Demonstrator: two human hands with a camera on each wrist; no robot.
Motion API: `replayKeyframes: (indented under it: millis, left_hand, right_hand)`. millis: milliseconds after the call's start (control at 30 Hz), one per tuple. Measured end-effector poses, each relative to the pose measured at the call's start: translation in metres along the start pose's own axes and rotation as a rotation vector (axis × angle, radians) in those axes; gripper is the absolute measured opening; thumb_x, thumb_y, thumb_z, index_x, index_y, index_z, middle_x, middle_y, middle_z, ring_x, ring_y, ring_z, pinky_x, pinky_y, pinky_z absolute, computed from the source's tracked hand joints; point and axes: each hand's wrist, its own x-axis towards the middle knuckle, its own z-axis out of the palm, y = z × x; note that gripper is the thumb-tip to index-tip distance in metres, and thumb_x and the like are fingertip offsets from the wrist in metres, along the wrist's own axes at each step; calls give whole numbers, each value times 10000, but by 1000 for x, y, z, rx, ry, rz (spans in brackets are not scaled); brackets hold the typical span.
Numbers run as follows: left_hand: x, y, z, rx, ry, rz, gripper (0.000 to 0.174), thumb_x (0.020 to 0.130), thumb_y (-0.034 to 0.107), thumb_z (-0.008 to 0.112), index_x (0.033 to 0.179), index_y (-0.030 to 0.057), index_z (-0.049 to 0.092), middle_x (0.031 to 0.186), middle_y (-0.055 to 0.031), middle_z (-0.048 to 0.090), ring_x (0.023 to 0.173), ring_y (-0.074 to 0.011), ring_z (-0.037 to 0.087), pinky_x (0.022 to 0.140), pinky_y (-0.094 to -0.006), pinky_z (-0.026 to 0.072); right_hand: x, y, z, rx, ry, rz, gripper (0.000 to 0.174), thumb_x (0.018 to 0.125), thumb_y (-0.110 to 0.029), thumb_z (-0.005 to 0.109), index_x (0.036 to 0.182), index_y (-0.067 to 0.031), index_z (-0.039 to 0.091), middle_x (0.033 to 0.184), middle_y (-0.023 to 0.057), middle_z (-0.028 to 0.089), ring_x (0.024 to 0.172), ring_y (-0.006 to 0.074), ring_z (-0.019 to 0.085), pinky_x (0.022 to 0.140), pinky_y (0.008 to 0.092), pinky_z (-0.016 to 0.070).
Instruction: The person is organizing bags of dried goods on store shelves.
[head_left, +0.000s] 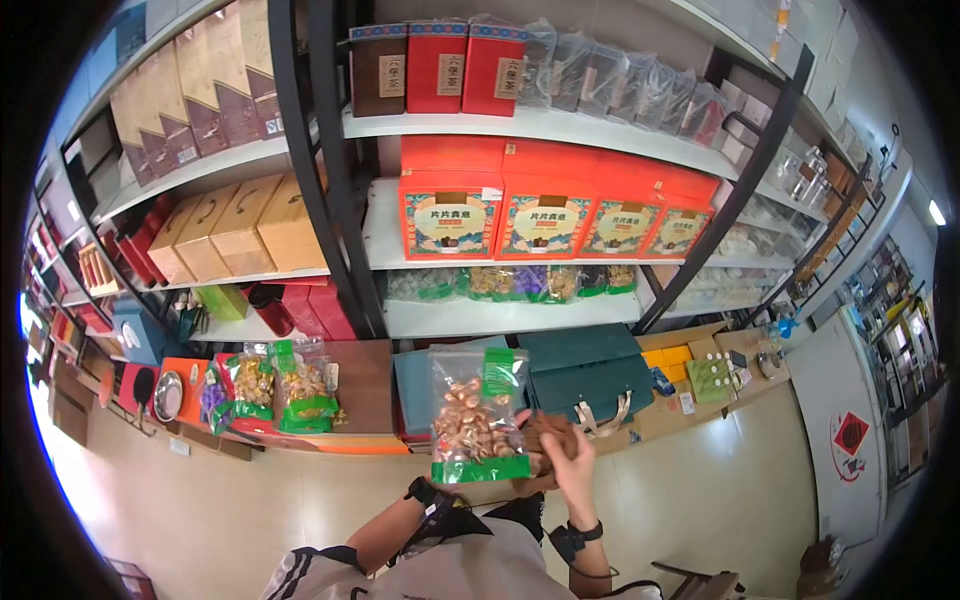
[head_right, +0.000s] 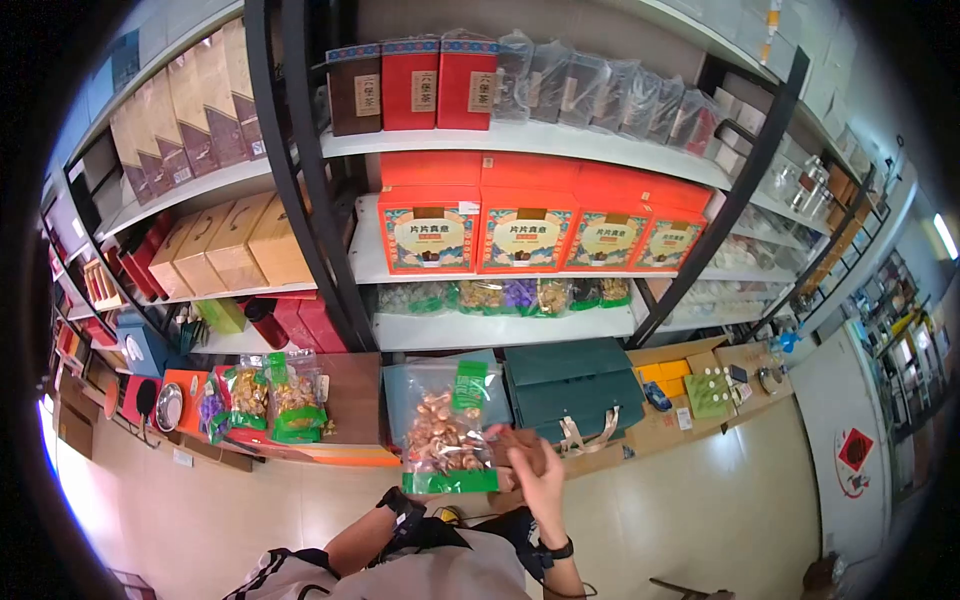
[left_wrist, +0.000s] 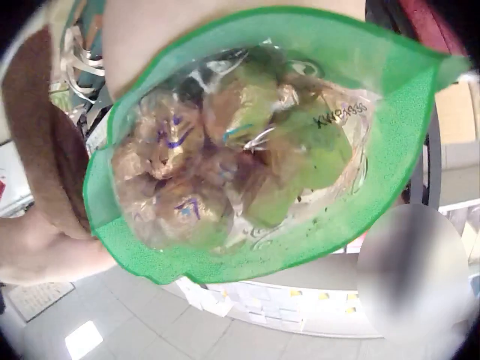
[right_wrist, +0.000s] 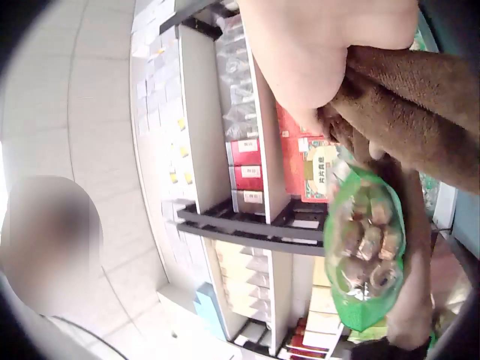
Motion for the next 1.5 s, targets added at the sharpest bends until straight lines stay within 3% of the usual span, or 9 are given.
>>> replayKeyframes:
  millis: [133,333,533,633,767,1000,1233,1400,1500]
  left_hand:
    - [1,18,8,52,-29,57,861,962,648,360,1560,51,201,1609,-165,232,1458,-339,287,1159,-512,326]
    - [0,-2,4,266,84,65,746,1015,514,385,1579,80,160,1621,-111,219,1471,-285,267,1200,-431,261]
    - [-16,-21,0,500,301,9,706,1034,453,391,1585,85,144,1625,-95,214,1471,-258,266,1207,-403,241]
    - [-11,-17,4,1039,36,280,628,1063,381,381,1568,59,193,1592,-90,278,1417,-183,333,1178,-349,276]
    - [-20,-13,-48,702,320,-163,624,1033,477,418,1499,71,330,1399,-107,520,1228,-217,557,1039,-367,462]
    - [-22,-23,-115,549,271,-122,675,1023,511,423,1531,90,280,1364,-128,529,1169,-260,600,980,-439,514]
    - [-14,17,-83,497,148,71,723,1043,456,400,1592,110,82,1411,-156,476,1156,-323,601,966,-443,517]
    - [42,2,-1,1224,423,458,888,940,336,672,1579,50,126,1317,-175,499,1151,-299,551,1002,-390,441]
    - [70,-23,17,1750,460,380,974,891,291,740,1580,41,97,1295,-191,506,1130,-272,543,981,-389,444]
  right_hand:
    - [-22,-6,-2,7,119,10,376,953,-216,650,1231,24,568,1106,107,678,1006,192,627,886,325,492]
    - [-41,-21,62,-818,-607,-568,694,839,-107,656,1479,-40,397,1567,220,289,1462,384,278,1180,538,204]
    - [21,-18,51,-506,-206,-413,503,946,-84,529,1438,-13,452,1490,224,430,1414,371,373,1154,447,295]
    - [20,20,40,-215,-182,-150,439,998,-150,492,1405,13,481,1435,211,503,1358,356,455,1120,407,348]
    - [-1,-14,55,-346,-332,-368,466,950,-113,507,1400,8,491,1428,226,505,1355,364,461,1123,400,344]
    - [54,13,42,-394,-314,-440,483,894,-33,513,1376,-51,518,1388,203,538,1328,370,480,1084,406,400]
    - [42,107,-62,-397,-397,96,368,968,-132,526,1311,-5,554,1104,163,677,1060,236,646,945,329,487]
    - [14,42,-39,50,-493,286,557,976,-243,613,1434,12,423,1352,141,558,1275,234,503,1087,347,368]
    - [24,67,-33,-453,-500,137,570,898,-235,732,1365,11,518,1278,136,617,1180,224,575,1001,369,451]
